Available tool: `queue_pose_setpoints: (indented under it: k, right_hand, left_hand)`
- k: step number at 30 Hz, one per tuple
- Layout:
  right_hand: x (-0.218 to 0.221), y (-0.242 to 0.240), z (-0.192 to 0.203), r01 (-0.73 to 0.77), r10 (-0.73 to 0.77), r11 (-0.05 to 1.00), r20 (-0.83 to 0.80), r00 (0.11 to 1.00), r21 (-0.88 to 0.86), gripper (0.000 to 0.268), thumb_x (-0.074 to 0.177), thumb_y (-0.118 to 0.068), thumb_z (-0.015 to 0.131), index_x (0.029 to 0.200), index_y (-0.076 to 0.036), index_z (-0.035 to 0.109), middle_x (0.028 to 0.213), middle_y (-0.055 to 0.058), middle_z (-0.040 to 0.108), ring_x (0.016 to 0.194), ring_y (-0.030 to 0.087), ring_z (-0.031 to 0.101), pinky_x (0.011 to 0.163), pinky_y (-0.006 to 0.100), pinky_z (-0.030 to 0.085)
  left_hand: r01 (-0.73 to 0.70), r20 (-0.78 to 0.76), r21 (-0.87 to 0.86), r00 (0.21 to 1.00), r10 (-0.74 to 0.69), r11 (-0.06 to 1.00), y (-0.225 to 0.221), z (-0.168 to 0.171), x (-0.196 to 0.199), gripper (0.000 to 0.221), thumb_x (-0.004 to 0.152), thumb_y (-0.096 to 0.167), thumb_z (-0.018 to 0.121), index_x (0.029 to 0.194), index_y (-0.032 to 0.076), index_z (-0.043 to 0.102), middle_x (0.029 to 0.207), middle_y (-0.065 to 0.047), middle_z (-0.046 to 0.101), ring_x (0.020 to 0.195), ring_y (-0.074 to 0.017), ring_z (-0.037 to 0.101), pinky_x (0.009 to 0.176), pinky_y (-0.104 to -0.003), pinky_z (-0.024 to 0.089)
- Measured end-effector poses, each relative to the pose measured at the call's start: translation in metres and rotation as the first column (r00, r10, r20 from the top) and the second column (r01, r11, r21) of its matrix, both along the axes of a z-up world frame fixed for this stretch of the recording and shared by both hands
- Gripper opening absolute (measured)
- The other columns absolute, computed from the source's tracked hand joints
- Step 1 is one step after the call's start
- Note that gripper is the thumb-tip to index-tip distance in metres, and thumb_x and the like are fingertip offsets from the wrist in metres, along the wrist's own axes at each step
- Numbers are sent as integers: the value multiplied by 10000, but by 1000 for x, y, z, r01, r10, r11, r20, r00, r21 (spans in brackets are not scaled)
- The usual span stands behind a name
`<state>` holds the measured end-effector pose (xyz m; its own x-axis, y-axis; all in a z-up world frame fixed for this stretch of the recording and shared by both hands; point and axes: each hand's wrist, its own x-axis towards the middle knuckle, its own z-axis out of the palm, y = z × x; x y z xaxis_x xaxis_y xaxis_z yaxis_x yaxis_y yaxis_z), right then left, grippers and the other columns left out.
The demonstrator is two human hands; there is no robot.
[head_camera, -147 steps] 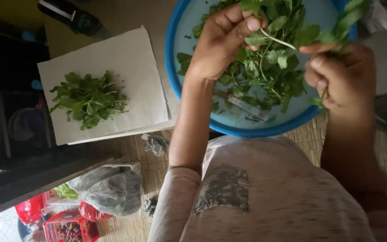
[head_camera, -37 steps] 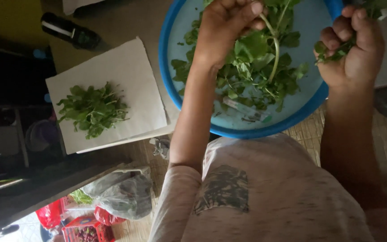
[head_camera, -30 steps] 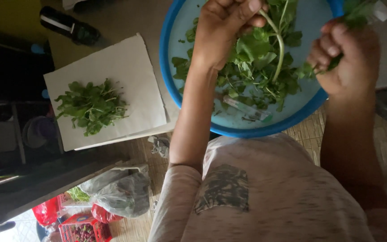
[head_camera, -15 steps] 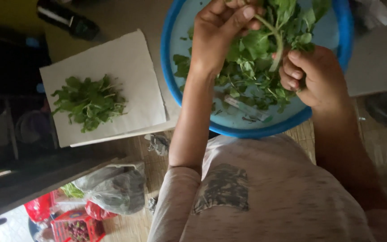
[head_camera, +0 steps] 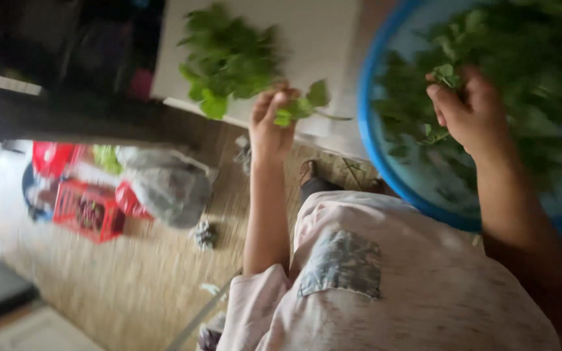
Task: Trimming leaves from vegetable stems and sorting them onto a white surface.
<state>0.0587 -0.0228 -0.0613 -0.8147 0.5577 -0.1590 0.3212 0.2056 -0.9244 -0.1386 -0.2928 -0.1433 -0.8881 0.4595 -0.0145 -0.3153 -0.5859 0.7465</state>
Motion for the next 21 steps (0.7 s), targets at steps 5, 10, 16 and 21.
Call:
queue_pose_setpoints:
  k: [5, 10, 16, 21]
  right_hand:
    - [-134, -41, -33, -323, 392, 719, 25, 920, 615, 288, 1038, -198, 750, 1142, 10, 580, 1012, 283, 692, 1011, 575, 629, 717, 582, 432]
    - [-294, -107, -71, -385, 649, 404, 36, 760, 830, 331, 1126, -206, 767, 1211, 63, 595, 1102, 261, 600, 932, 452, 594, 704, 576, 484]
    - [-382, -181, -113, -566, 490, 178, 426, 760, 805, 689, 1141, -577, 394, 1529, -17, 492, 1586, 238, 356, 1415, 487, 311, 998, 698, 344]
    - [-392, -187, -142, -701, 409, 252, 583, 702, 667, 908, 1023, -729, 234, 1676, -101, 183, 1683, 231, 206, 1521, 453, 194, 1154, 734, 172]
  left_hand:
    - [-425, 342, -90, 836, 429, 901, -135, -14, -33, 226, 1025, 77, 657, 1232, -6, 625, 844, -111, 576, 653, -158, 601, 498, -182, 511]
    - [-506, 372, -3, 800, 470, 863, -214, -25, -55, 236, 984, 30, 697, 1215, 61, 663, 911, -125, 618, 652, -142, 582, 529, -199, 534]
    - [-457, 280, 154, 870, 405, 876, -237, -17, -85, 196, 1004, 29, 685, 1199, 3, 671, 887, -124, 670, 663, -173, 625, 589, -246, 568]
    - [-384, 201, 120, 912, 357, 915, -227, 10, -117, 102, 1014, 52, 687, 1093, -11, 681, 985, -120, 691, 740, -178, 669, 611, -279, 568]
